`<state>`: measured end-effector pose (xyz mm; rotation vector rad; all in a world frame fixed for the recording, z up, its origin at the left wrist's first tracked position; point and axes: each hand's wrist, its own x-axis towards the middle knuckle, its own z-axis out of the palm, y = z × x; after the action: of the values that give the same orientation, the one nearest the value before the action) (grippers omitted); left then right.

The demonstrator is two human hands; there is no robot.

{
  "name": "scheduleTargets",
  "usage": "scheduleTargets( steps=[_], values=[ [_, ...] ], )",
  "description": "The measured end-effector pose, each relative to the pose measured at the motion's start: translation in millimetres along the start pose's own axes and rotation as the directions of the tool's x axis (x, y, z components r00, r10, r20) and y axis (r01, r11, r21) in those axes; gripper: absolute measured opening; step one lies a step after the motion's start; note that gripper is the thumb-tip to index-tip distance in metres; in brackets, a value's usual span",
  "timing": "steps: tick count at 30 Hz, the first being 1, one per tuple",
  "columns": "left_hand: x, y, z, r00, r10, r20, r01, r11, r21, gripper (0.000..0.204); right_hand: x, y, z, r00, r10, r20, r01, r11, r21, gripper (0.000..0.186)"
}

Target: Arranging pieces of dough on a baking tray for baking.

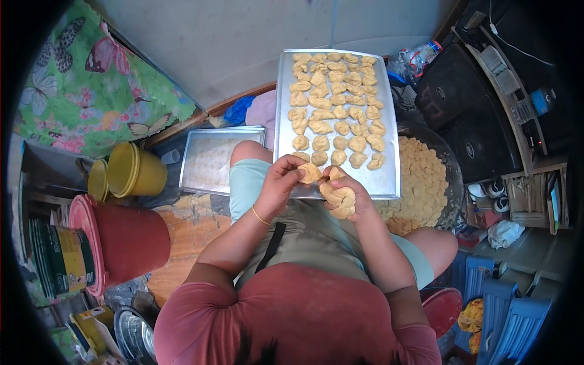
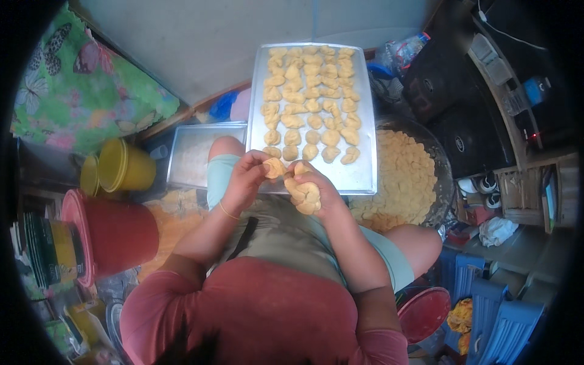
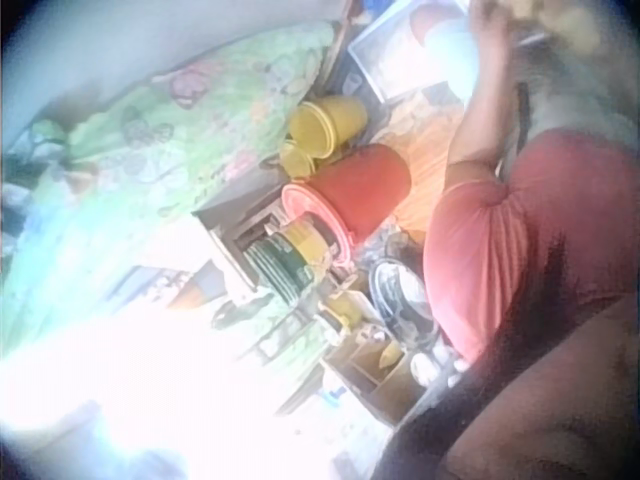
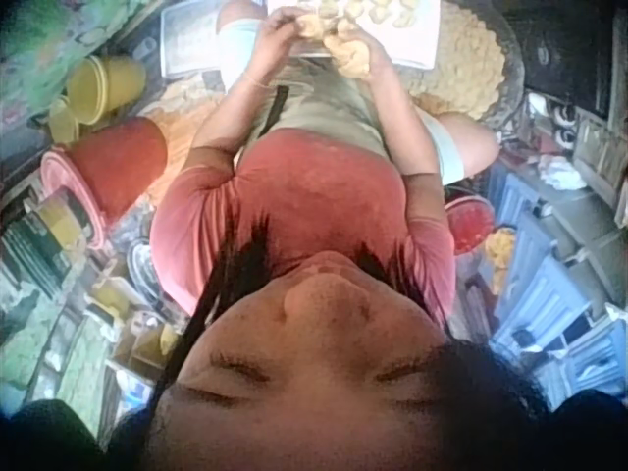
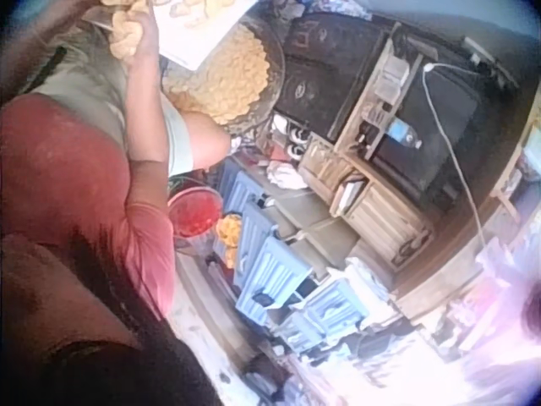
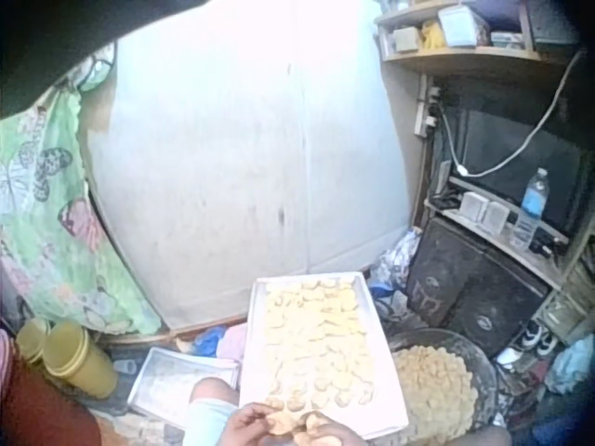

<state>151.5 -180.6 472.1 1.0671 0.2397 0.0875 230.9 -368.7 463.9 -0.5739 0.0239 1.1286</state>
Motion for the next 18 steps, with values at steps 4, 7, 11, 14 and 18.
scheduleTargets(
  steps=[4,7,11,14,18],
  values=[
    [-1.2,-6.5,-22.6,0.966,0.257,-0.015,-0.243,0.928,0.281,0.019,0.5,-0.9,12.1,0.962,-0.210,-0.172,0.192,0.974,-0.116,0.032],
    [4.1,-12.0,-40.3,0.821,0.489,0.295,-0.502,0.372,0.781,0.024,8.0,-2.3,25.8,0.828,-0.443,-0.343,0.355,0.888,-0.292,0.027],
    [-8.4,3.4,-14.0,0.756,0.458,0.468,-0.448,-0.160,0.879,0.027,20.9,7.3,21.4,0.547,-0.755,-0.361,0.486,0.638,-0.597,0.028],
    [-16.6,16.3,33.8,0.917,0.309,0.253,-0.381,0.485,0.787,0.026,31.5,20.2,12.0,0.422,-0.863,-0.279,0.513,0.481,-0.711,0.026],
    [3.6,-26.1,19.8,0.994,0.078,0.081,-0.102,0.931,0.351,0.029,36.7,25.1,16.4,0.493,-0.795,-0.354,0.575,0.602,-0.554,0.027]
  ],
)
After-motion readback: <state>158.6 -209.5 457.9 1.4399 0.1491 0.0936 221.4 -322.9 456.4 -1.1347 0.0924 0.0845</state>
